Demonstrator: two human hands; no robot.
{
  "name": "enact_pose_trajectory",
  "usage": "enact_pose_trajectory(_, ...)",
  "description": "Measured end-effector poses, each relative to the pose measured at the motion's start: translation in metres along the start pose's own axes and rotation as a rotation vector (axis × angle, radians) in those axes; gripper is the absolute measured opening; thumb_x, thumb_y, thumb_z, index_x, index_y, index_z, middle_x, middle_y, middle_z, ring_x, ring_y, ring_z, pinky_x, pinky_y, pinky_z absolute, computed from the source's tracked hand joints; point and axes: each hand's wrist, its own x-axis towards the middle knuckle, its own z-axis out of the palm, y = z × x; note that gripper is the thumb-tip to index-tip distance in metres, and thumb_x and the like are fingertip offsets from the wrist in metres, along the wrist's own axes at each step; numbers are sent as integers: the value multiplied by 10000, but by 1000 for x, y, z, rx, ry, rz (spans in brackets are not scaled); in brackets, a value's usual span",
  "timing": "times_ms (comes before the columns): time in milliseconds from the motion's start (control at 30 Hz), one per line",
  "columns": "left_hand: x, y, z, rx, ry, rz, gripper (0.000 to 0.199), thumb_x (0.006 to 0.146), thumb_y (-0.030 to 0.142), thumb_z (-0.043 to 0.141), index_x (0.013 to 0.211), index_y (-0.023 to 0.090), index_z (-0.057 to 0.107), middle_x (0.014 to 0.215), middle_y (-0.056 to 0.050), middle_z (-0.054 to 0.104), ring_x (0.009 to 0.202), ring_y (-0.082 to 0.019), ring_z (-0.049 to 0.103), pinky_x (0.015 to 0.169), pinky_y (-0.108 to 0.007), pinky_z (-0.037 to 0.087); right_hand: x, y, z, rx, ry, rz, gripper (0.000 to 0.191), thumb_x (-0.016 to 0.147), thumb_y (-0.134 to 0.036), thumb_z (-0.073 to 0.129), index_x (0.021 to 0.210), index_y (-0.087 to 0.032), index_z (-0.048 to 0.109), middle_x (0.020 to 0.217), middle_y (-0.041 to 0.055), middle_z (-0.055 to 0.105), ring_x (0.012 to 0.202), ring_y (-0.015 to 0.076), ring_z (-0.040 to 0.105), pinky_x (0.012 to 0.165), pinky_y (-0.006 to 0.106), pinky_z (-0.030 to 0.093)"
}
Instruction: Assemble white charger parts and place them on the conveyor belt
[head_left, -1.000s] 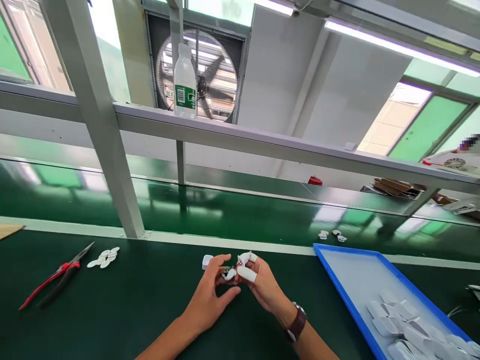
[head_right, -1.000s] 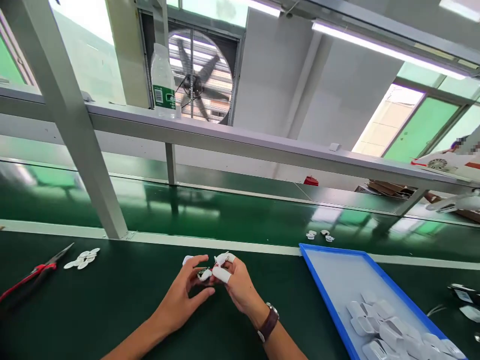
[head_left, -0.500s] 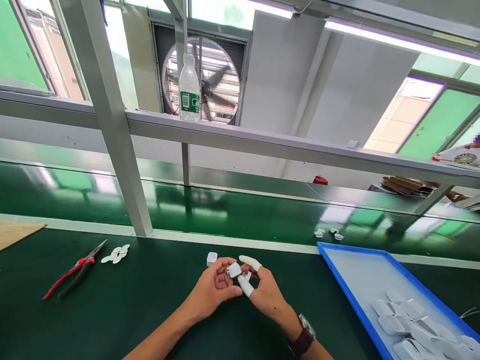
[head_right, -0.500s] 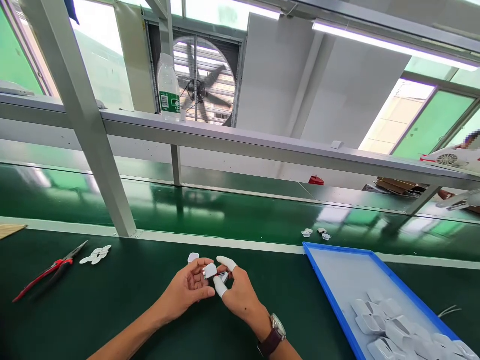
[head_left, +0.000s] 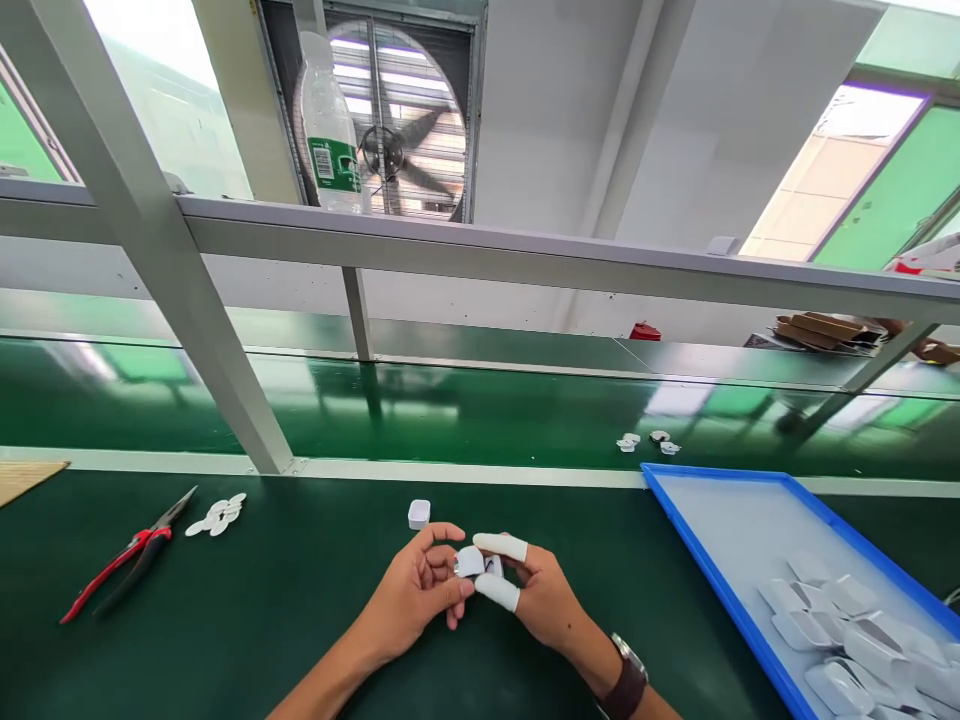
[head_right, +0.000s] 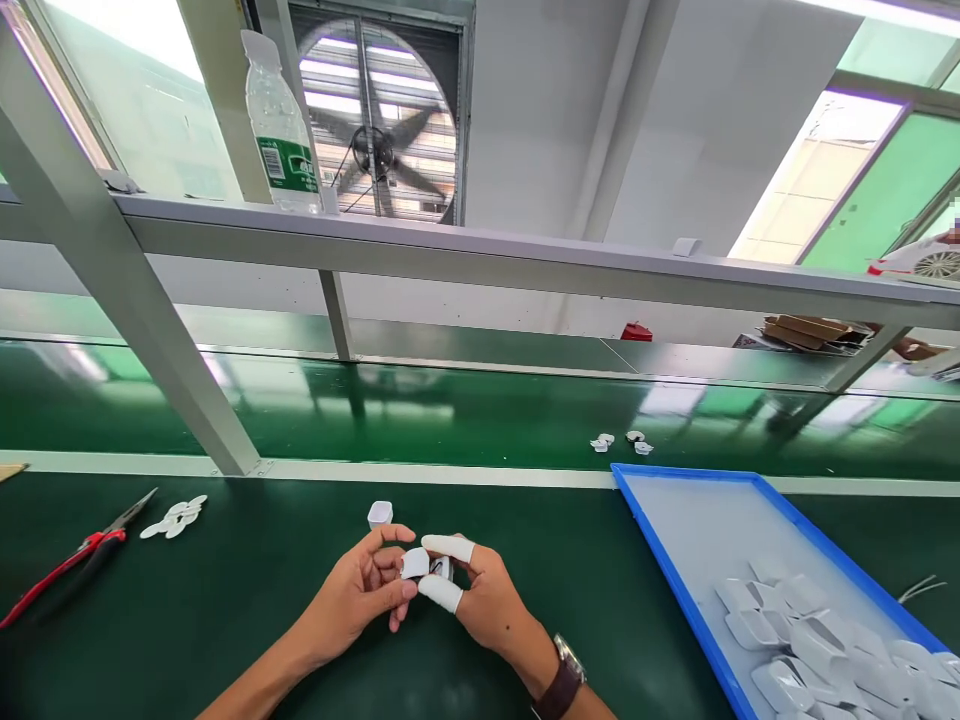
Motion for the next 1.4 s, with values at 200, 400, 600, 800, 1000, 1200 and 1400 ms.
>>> enact_pose_trajectory(200,11,-10,-43,824,476,325,687,720,440,843,1330,275,572,1286,-99,588,1118,-293,602,981,-501,524,3,4,-3,30,169,27,389,840,-406,789,1193,-250,738,1083,80,778,952,228,735,919,387,595)
enact_pose_trajectory(400,28,-21,-64,989,529,211,385,849,326,686,1219,227,639,1252,-106,679,1204,-336,628,1056,-590,494,3,5,-6,-76,248,-84,332,858,-295,767,1183,-240,728,1021,71,768,909,209,732,869,347,617)
enact_pose_trajectory(600,8,-18,-32,883,423,507,351,955,244,586,1303,289,564,1233,-47,685,1054,-195,703,941,-355,602,0,-14,0,-344,182,-462,427,917,-76,623,1279,-301,644,1105,64,718,879,171,685,690,279,595)
enact_pose_trajectory(800,-4,-14,-16,902,417,686,340,958,185,613,1286,263,570,1206,-69,684,1093,-206,695,942,-338,608,-4,-23,7,-560,172,-706,619,875,32,619,1425,-245,551,1131,112,714,978,233,683,801,395,620)
enact_pose_trajectory(1000,-10,-10,-7,920,347,804,431,940,76,602,1335,244,557,1200,-92,655,1107,-219,670,966,-351,592,-9,-25,9,-665,140,-657,653,887,12,601,1452,-302,510,1161,94,731,991,246,705,835,428,637)
enact_pose_trajectory(1200,-12,-10,-6,935,297,845,467,933,30,613,1352,225,541,1185,-98,620,1097,-212,641,965,-349,579,-13,-23,6,-792,121,-678,693,880,-1,635,1493,-281,477,1157,99,735,1009,257,700,867,451,634)
enact_pose_trajectory(1400,-14,-9,-5,950,269,843,459,933,7,591,1335,225,550,1172,-97,610,1089,-212,630,960,-351,572,-15,-23,6,-853,100,-684,737,878,-5,639,1538,-257,426,1143,115,733,999,266,691,850,457,636)
